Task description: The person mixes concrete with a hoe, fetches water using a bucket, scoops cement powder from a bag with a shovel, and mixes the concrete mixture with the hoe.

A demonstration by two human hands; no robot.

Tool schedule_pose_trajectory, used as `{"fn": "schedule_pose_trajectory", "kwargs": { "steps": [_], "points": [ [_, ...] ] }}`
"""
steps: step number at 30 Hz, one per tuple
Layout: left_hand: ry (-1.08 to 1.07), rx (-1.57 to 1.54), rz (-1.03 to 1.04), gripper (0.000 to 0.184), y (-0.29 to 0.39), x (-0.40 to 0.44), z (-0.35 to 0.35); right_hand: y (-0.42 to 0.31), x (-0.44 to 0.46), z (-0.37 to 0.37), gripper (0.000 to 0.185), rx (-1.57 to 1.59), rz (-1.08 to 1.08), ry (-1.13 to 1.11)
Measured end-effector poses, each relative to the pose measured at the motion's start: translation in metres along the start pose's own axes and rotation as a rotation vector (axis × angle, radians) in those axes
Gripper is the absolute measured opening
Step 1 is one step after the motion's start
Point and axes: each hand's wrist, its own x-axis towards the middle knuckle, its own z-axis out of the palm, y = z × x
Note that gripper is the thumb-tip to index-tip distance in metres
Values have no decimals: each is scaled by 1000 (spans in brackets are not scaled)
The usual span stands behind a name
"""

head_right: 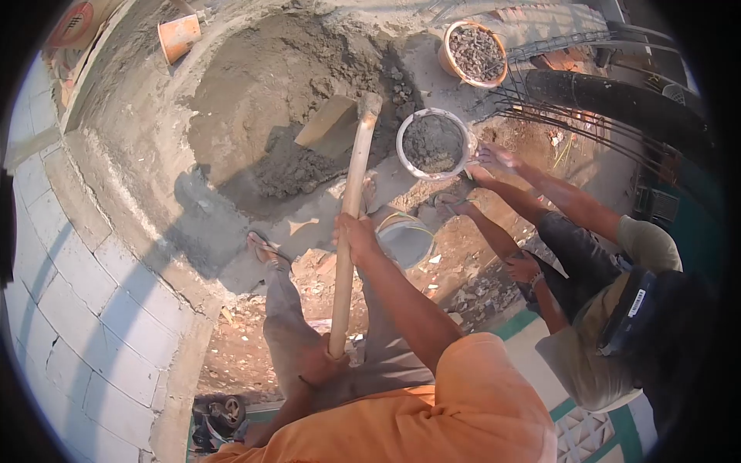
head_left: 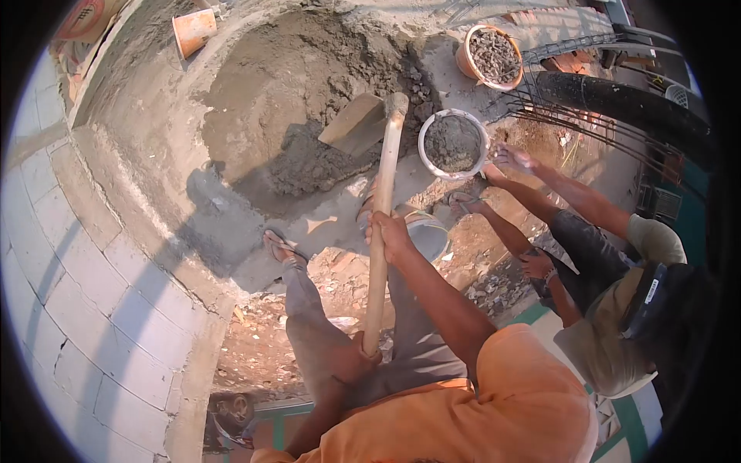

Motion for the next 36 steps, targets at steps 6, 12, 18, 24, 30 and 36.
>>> {"fn": "schedule_pose_trajectory", "kwargs": {
  "steps": [6, 12, 18, 24, 30, 36],
  "points": [
    [57, -286, 80, 62, -34, -32, 14, 93, 9, 4, 8, -276, 329, 29],
    [-1, -442, 146, 60, -120, -61, -19, 180, -8, 15, 11, -341, 281, 99],
    [3, -415, 252, 61, -210, -4, -64, 203, 23, 85, 10, -526, 87, 151],
    [184, -312, 428, 59, -226, 133, -147, 183, 125, 173, 16, -632, -312, -10],
    [430, -346, 540, 53, -198, 305, -216, 148, 268, 256, 27, -792, -346, -78],
    [59, -1293, 310, 38, -150, 315, -121, 179, 322, 213, 40, -1459, -204, -75]
  ]
}}
